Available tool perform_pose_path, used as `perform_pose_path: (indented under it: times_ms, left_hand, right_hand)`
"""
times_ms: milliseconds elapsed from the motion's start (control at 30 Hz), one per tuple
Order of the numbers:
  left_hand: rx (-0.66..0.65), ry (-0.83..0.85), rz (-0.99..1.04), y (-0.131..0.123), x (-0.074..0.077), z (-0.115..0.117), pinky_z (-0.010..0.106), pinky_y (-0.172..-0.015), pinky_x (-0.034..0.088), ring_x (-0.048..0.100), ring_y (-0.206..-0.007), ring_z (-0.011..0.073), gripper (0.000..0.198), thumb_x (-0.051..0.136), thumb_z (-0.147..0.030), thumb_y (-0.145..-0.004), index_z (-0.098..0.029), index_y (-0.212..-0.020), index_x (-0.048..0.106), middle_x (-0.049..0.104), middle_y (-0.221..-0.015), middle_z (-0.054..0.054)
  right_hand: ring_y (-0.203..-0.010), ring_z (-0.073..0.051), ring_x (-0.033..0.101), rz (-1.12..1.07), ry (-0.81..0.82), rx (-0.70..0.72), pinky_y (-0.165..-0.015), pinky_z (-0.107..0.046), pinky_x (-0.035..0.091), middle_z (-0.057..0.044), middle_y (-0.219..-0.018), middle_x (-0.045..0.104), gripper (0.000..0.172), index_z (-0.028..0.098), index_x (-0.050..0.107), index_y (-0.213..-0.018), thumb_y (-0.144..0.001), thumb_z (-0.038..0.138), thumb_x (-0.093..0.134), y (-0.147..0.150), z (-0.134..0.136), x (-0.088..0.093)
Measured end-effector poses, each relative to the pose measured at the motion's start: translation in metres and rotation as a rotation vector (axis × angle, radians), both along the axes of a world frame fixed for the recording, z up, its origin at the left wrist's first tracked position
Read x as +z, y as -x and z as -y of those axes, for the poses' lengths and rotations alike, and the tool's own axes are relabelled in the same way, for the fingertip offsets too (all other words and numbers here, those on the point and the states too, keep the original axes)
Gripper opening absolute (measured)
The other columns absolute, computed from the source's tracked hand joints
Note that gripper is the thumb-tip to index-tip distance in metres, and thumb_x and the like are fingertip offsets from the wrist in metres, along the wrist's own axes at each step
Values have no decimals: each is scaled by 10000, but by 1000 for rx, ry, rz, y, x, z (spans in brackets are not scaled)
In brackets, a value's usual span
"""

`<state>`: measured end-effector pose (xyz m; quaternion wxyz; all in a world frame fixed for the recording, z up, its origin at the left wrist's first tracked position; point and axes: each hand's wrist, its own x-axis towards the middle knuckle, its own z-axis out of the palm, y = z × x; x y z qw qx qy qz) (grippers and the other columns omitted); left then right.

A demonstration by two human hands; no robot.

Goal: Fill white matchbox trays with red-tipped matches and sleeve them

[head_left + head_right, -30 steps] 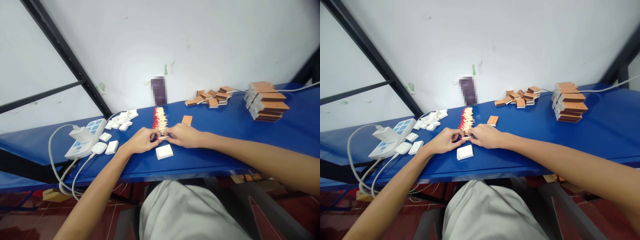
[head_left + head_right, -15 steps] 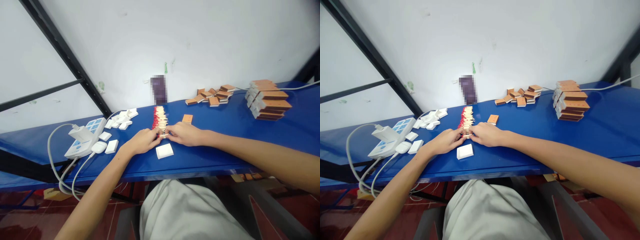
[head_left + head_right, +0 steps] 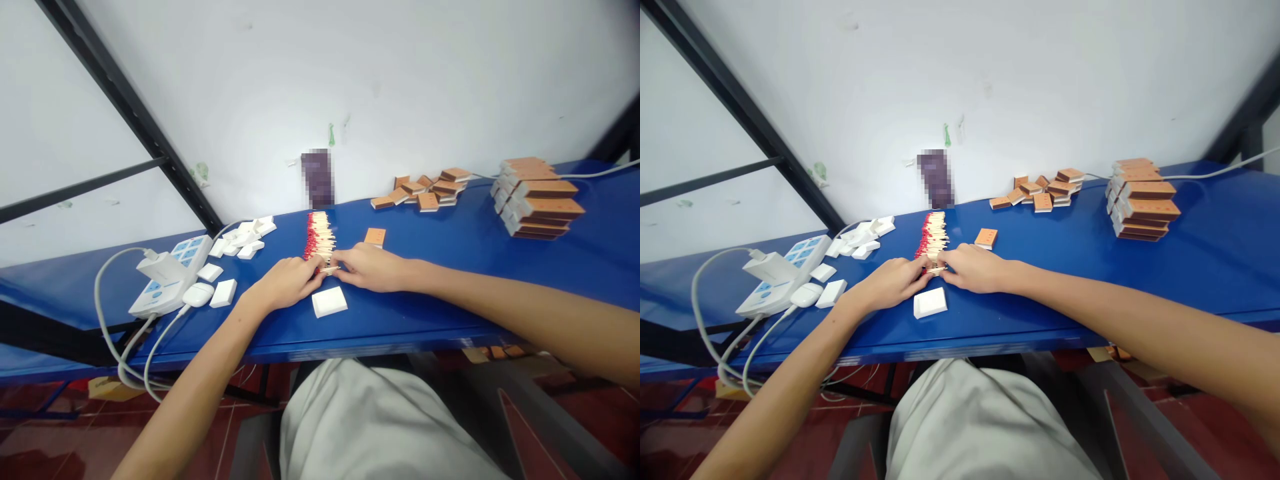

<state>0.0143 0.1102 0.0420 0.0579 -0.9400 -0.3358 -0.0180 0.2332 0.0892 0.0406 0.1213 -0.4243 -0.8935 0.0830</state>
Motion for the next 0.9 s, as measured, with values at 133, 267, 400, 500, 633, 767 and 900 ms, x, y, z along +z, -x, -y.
perform_pose_path:
  times_ms: [133, 267, 400, 500, 633, 767, 900]
  left_hand:
    - [-13, 18, 7, 0, 2, 1, 294, -589, 378, 647, -677, 236, 281, 368, -404, -1030, -184, -1037, 543, 679, -776, 60]
    - [-17, 26, 8, 0, 3, 1, 299, -606, 395, 654, -690, 236, 300, 360, -416, -1034, -184, -1094, 540, 688, -799, 63]
    - [-11, 18, -32, -1, 3, 3, 308, -601, 405, 668, -708, 250, 285, 340, -386, -1041, -175, -1094, 524, 696, -827, 77]
    - [-2, 7, -65, -2, 3, 4, 317, -614, 425, 679, -731, 264, 276, 332, -378, -1044, -172, -1095, 509, 701, -847, 82]
    - [12, -2, -100, -3, 4, 6, 326, -633, 451, 691, -761, 275, 266, 329, -363, -1044, -171, -1130, 492, 706, -867, 87]
    - [19, -13, -113, -4, 4, 8, 340, -636, 464, 695, -759, 288, 282, 310, -347, -1047, -161, -1175, 479, 710, -870, 97]
    - [15, -28, -113, -3, 5, 9, 338, -650, 471, 698, -761, 284, 303, 292, -354, -1052, -158, -1178, 485, 712, -866, 100]
  right_hand:
    - [-596, -164, 550, 43, -18, 15, -576, -276, 276, -67, -758, 677, 302, 169, 617, -974, -1005, 389, 412, 1, 1, 1]
    - [-622, -177, 576, 101, -54, -5, -580, -283, 280, -88, -802, 693, 307, 161, 606, -981, -1011, 380, 393, 2, 2, 0]
    - [-626, -184, 588, 152, -98, -18, -566, -283, 271, -86, -785, 684, 285, 159, 588, -983, -1009, 365, 394, 3, 2, 0]
    - [-633, -183, 596, 175, -98, -27, -555, -279, 262, -82, -790, 685, 265, 164, 582, -987, -1006, 359, 403, 3, 2, 1]
    - [-652, -185, 607, 170, -69, -26, -544, -274, 256, -75, -811, 692, 263, 176, 581, -993, -1005, 373, 407, 2, 2, 3]
    - [-669, -203, 624, 230, -86, -29, -562, -281, 269, -98, -850, 705, 299, 168, 578, -1035, -1012, 393, 383, 2, 2, 4]
    - [-687, -231, 644, 290, -124, -22, -572, -294, 269, -119, -862, 710, 307, 151, 578, -1055, -1009, 378, 376, 3, 3, 3]
